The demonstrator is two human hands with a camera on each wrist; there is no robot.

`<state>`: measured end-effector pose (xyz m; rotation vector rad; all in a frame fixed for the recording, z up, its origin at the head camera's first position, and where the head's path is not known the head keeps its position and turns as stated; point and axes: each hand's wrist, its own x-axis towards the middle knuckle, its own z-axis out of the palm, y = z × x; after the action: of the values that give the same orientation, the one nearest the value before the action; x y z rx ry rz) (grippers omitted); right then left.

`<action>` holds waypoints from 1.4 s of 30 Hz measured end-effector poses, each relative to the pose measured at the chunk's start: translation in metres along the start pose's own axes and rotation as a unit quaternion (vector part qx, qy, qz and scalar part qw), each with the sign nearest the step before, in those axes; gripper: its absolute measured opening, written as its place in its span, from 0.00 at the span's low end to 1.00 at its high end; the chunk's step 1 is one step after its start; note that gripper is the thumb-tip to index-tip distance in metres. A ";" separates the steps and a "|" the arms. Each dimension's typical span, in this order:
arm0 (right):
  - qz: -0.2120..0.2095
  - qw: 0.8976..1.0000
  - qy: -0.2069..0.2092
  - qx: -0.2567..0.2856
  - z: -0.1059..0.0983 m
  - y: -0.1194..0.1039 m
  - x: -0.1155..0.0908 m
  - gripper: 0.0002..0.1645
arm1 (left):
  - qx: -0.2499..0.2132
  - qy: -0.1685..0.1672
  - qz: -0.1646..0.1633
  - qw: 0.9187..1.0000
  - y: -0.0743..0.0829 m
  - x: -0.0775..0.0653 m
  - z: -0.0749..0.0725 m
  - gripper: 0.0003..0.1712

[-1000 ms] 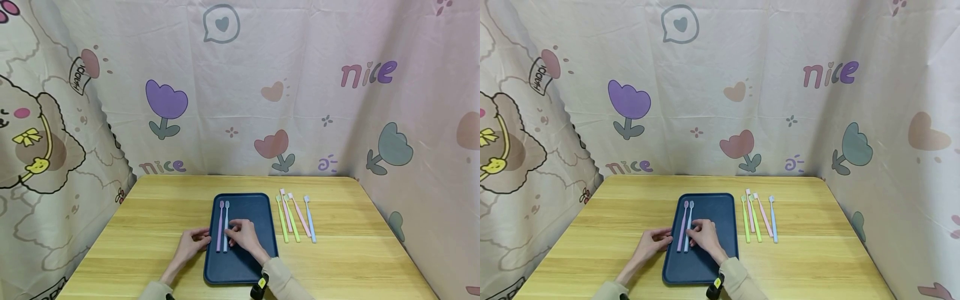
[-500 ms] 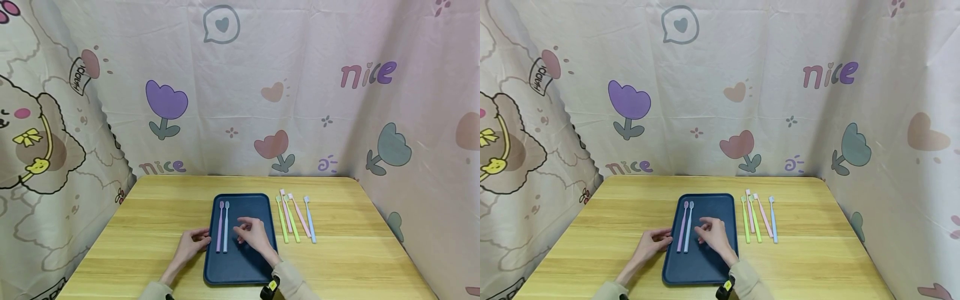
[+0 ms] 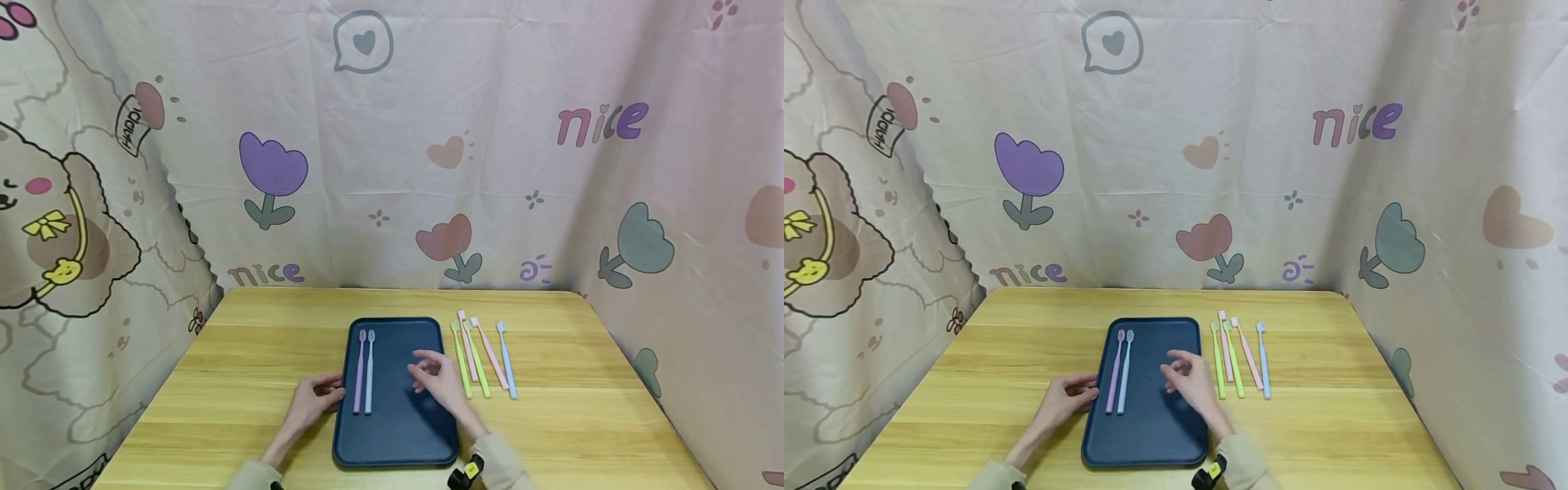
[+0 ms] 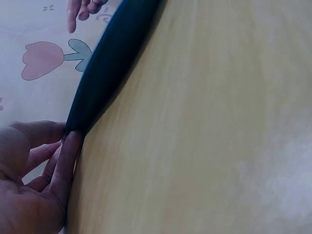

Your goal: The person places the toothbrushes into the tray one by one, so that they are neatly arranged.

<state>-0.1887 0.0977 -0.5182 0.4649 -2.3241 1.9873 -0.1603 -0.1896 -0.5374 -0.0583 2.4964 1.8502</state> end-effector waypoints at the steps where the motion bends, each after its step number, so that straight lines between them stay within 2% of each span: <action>1: 0.003 1.000 0.005 0.001 -0.003 -0.001 -0.001 0.23 | 0.000 0.000 -0.002 1.000 0.000 0.000 0.000 0.21; 13: 0.003 0.996 0.082 0.026 -0.046 0.009 -0.008 0.23 | -0.003 -0.004 -0.005 1.000 -0.001 0.000 0.000 0.21; 22: 0.008 0.989 0.146 0.005 -0.080 0.020 -0.013 0.20 | -0.004 -0.003 -0.006 1.000 0.000 0.000 0.000 0.21; 31: 0.026 0.976 0.213 -0.027 -0.114 0.030 -0.020 0.21 | -0.003 -0.002 -0.010 1.000 0.000 0.000 0.001 0.21; 42: 0.050 0.959 0.273 -0.058 -0.139 0.049 -0.022 0.19 | 0.001 -0.004 -0.005 1.000 0.000 0.000 0.000 0.22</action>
<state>-0.2016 0.2431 -0.5459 -0.1950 -2.1146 1.7128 -0.1599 -0.1898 -0.5376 -0.0639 2.4886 1.8397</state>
